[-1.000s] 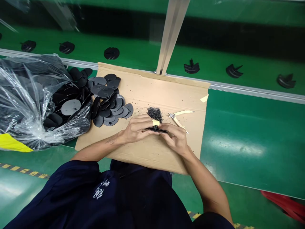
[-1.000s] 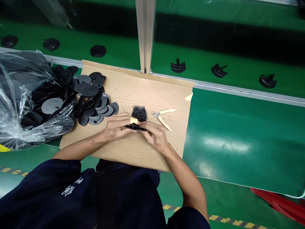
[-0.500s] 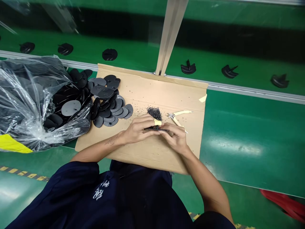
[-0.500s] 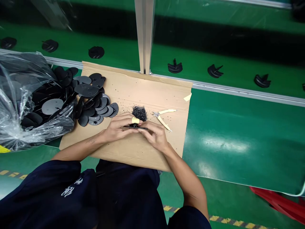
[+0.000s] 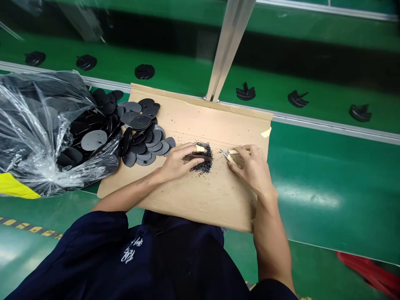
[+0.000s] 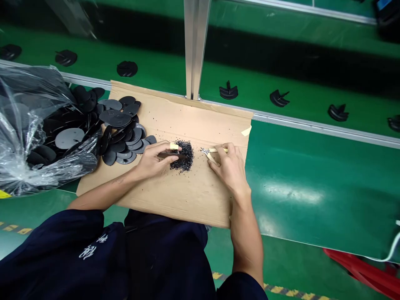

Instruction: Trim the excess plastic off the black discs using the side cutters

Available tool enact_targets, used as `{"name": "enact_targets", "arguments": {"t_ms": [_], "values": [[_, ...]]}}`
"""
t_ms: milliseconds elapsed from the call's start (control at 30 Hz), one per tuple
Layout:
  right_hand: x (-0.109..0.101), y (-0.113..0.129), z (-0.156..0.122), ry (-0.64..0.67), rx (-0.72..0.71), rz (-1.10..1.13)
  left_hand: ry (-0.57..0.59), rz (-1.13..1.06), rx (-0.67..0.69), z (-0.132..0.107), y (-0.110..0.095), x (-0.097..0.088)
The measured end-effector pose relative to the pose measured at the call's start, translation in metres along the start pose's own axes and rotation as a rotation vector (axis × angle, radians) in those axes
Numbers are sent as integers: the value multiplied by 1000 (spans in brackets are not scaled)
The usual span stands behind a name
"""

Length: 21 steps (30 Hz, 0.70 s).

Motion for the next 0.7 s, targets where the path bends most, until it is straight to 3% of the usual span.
{"name": "enact_targets", "arguments": {"t_ms": [267,700], "values": [[-6,44,5,-159,-239,355,43,-43,15,-2,1,1],[-3,48,2,-196,-278,405,50,-82,12,-2,2,3]]}}
Point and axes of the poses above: each hand's wrist, its own z-axis towards the middle knuckle, its own x-axis out of the palm, y = z × x, the point moved 2 cm from there along z, towards the middle knuckle, and after that the axes turned 1 degree about y, right-handed, at the moved point
